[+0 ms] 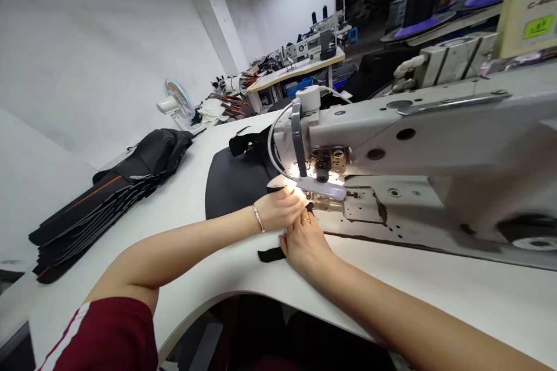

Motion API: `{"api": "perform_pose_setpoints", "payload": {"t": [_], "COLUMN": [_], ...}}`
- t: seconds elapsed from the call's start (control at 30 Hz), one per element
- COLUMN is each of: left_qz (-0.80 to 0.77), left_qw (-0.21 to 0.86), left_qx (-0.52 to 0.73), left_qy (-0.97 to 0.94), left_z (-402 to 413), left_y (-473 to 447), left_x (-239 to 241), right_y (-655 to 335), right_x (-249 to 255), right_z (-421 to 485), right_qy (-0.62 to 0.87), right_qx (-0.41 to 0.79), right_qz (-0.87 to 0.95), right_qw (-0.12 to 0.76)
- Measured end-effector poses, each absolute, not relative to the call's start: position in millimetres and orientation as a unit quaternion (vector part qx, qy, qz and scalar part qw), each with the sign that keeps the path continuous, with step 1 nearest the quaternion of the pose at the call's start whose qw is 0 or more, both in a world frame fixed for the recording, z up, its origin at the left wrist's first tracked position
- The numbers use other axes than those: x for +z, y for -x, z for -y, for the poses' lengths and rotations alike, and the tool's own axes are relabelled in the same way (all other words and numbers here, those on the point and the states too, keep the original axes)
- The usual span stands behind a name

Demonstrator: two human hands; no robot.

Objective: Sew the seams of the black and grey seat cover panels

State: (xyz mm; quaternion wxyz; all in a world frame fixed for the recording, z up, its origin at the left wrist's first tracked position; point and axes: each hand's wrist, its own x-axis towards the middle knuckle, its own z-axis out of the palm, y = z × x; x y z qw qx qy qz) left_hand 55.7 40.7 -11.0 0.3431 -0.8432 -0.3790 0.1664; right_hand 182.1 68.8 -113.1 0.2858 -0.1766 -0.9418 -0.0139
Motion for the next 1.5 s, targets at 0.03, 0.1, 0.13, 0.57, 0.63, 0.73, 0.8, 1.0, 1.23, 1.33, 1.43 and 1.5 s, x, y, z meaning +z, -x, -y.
{"api": "perform_pose_setpoints", "payload": {"t": [0.03,0.1,0.13,0.57,0.63,0.73,0.8,1.0,1.23,1.33,1.43,1.5], "left_qz": [0.374,0.367,0.373,0.634,0.628,0.616,0.619,0.627,0.614,0.601,0.582,0.572], "left_qw": [0.333,0.311,0.295,0.022,0.006,-0.011,-0.021,-0.017,0.096,0.144,0.206,0.226], "left_qx": [0.162,0.145,0.138,0.057,0.009,-0.039,-0.062,-0.062,-0.092,-0.090,-0.078,-0.077], "left_qy": [0.850,0.864,0.869,0.770,0.779,0.787,0.783,0.776,0.778,0.781,0.783,0.785], "left_z": [-42.8,-46.5,-48.0,-69.4,-72.9,-77.3,-79.8,-77.4,-57.2,-52.6,-50.3,-49.2], "left_y": [-56.4,-60.7,-63.8,-52.8,-52.1,-54.3,-55.2,-50.5,-61.8,-68.3,-69.6,-69.2], "left_x": [-10.2,-10.6,-11.8,-28.5,-30.2,-34.0,-37.6,-52.4,-73.1,-78.2,-80.9,-81.9], "right_y": [-181.3,-179.4,-178.3,-190.3,-191.9,-193.6,-193.6,-203.6,-246.7,-246.0,-237.8,-233.8], "right_x": [-110.8,-105.2,-102.4,-80.2,-76.1,-73.7,-74.6,-69.2,-42.4,-52.6,-72.6,-84.3], "right_z": [-67.6,-65.1,-64.5,-66.6,-66.8,-67.8,-67.8,-59.8,-97.2,-124.9,-138.9,-140.7], "right_qy": [0.186,0.199,0.199,0.205,0.204,0.191,0.186,0.170,0.205,0.256,0.247,0.225], "right_qx": [-0.004,0.033,0.057,0.080,0.099,0.139,0.162,0.212,0.218,0.192,0.157,0.121], "right_qz": [0.946,0.950,0.952,0.970,0.970,0.966,0.962,0.953,0.947,0.931,0.937,0.944], "right_qw": [0.267,0.238,0.227,0.105,0.092,0.103,0.117,0.133,0.114,0.174,0.192,0.209]}}
